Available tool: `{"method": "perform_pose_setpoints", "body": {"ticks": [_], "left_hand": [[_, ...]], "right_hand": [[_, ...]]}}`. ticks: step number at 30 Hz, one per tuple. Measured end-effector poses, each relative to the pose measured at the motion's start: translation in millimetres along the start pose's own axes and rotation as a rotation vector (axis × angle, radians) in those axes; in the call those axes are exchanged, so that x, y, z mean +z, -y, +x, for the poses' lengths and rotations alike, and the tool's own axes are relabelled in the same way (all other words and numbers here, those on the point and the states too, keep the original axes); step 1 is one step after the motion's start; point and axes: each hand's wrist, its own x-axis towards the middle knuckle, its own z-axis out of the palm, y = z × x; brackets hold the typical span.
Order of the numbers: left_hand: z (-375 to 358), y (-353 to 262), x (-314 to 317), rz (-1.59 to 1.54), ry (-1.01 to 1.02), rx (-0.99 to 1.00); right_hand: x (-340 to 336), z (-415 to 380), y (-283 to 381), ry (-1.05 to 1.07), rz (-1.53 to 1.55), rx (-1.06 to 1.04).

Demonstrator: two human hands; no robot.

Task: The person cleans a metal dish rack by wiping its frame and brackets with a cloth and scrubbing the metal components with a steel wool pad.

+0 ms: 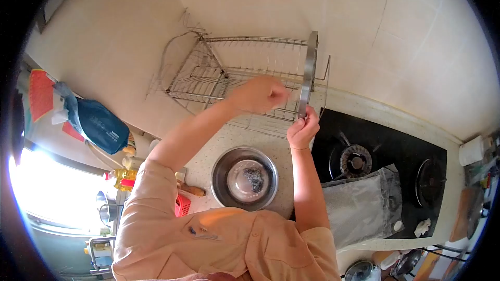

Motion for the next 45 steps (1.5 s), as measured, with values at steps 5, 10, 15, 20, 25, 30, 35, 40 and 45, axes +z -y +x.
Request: {"method": "perform_pose_setpoints", "body": {"ticks": [5, 10, 15, 20, 25, 30, 35, 40, 45], "left_hand": [[-32.5, -8.6, 7.6, -0.222, -0.179, 0.099], [41.8, 10.3, 13.2, -0.162, -0.167, -0.051], [50.0, -0.6, 21.6, -0.044, 0.079, -0.096], [21.1, -21.4, 40.3, 0.22, -0.235, -0.003], [-11.6, -55.7, 45.9, 0.077, -0.456, -0.017], [-6.9, -11.0, 26.4, 0.125, -0.609, -0.118], [2.1, 63.7, -10.6, 0.046, -0.495, -0.25], [13.7, 77.2, 4.2, -0.149, -0.099, -0.228], [1.0, 68.0, 5.7, 0.012, -0.145, -0.102]], "right_hand": [[6.3, 3.3, 1.1, -0.06, 0.003, -0.016], [2.3, 3.3, 8.5, -0.013, 0.008, 0.019], [-1.0, 3.3, 10.1, 0.05, 0.005, 0.024], [-0.2, 6.3, 12.6, 0.067, 0.062, 0.099], [0.2, 15.3, 29.2, 0.008, -0.026, 0.029], [0.7, 12.5, 11.8, 0.009, 0.033, -0.02], [-2.3, 2.0, 0.9, -0.001, 0.014, -0.089], [-1.5, 1.8, 2.1, 0.006, 0.021, -0.074], [-5.3, 2.5, 2.2, 0.044, 0.008, -0.048]]}}
